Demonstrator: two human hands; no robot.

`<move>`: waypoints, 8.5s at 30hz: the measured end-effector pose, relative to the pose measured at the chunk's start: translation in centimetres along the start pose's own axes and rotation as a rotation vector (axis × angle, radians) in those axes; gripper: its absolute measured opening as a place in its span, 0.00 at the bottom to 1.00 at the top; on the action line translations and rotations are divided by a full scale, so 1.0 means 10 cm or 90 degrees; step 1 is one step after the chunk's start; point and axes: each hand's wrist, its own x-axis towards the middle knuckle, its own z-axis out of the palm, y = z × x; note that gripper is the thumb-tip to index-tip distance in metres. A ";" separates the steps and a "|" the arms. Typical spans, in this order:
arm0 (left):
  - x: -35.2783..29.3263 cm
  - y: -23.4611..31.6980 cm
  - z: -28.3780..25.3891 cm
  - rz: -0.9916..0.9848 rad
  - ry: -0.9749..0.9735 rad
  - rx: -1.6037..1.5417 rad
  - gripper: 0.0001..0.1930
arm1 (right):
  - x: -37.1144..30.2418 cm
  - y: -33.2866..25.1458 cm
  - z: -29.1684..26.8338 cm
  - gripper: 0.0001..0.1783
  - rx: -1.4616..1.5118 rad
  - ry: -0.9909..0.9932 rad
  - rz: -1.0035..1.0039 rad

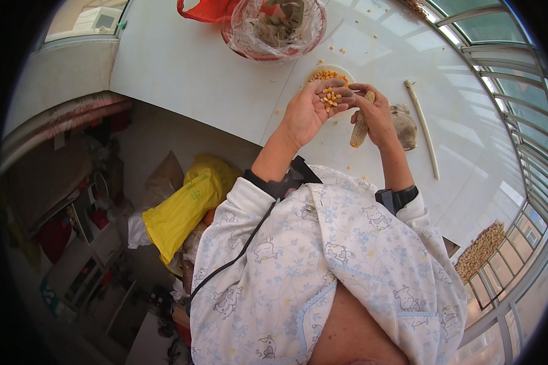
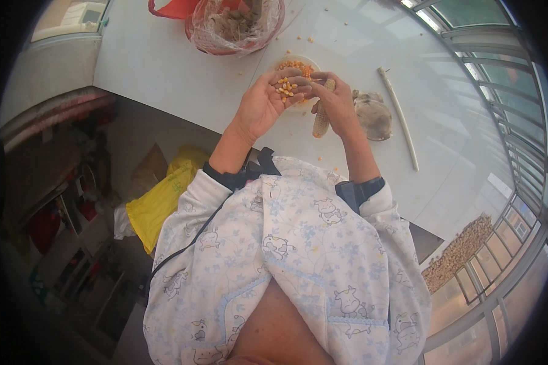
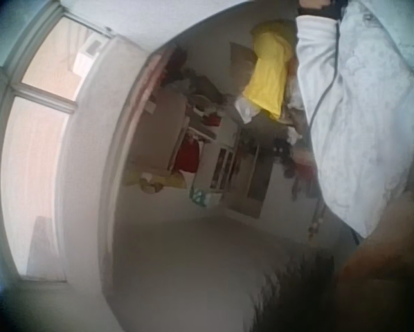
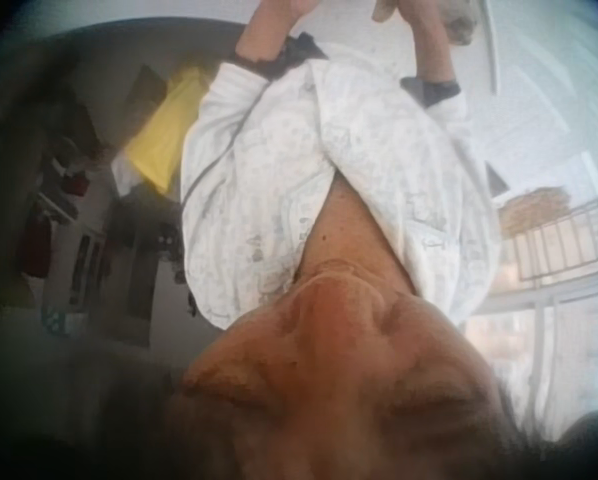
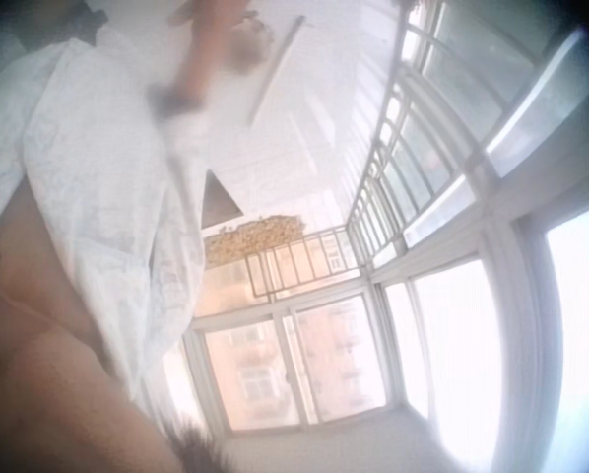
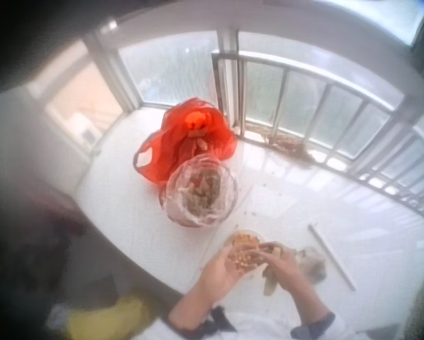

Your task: The person removes corn kernels from a cob by hand, placing the kernels into a bowl on a white countertop. The person handles multiple corn cobs and collects the kernels in a bowl.

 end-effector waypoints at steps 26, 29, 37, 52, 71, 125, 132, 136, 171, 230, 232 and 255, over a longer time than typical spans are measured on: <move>0.02 -0.05 0.01 0.009 -0.041 -0.073 0.15 | -0.01 0.06 -0.05 0.19 0.039 0.019 0.004; 0.04 -0.07 0.00 0.010 -0.020 -0.079 0.16 | -0.01 0.06 -0.06 0.19 0.033 0.023 0.005; 0.07 -0.10 -0.02 0.026 0.003 -0.054 0.17 | -0.03 0.06 -0.07 0.19 0.031 0.025 -0.006; 0.07 -0.10 -0.03 0.021 0.020 -0.058 0.16 | -0.02 0.09 -0.08 0.19 0.028 0.022 0.002; 0.13 -0.13 -0.13 0.008 -0.006 -0.043 0.13 | 0.00 0.07 -0.06 0.17 0.015 0.051 0.032; -6.15 0.45 -5.52 0.898 1.303 0.010 0.24 | 1.14 -0.08 -0.85 0.21 -0.045 -0.024 0.073; -3.55 1.16 -3.44 0.756 0.751 0.122 0.15 | 0.52 0.06 0.14 0.16 0.261 0.120 -0.060; -2.00 0.78 -1.90 0.579 0.332 0.379 0.15 | 0.22 -0.04 0.84 0.23 0.369 0.208 -0.061; 0.28 -0.51 -0.43 0.115 0.147 0.321 0.14 | 0.02 0.49 0.06 0.11 -0.826 0.059 -0.225; 0.31 -0.58 -0.30 0.161 0.067 0.165 0.23 | 0.01 0.67 0.45 0.20 -0.424 0.183 -0.171; 0.32 -0.57 -0.30 0.166 0.057 0.165 0.22 | 0.01 0.63 0.46 0.19 -0.457 0.189 -0.138; 0.38 -0.53 -0.57 0.242 0.167 0.627 0.22 | -0.01 0.49 0.40 0.13 -0.151 -0.031 0.150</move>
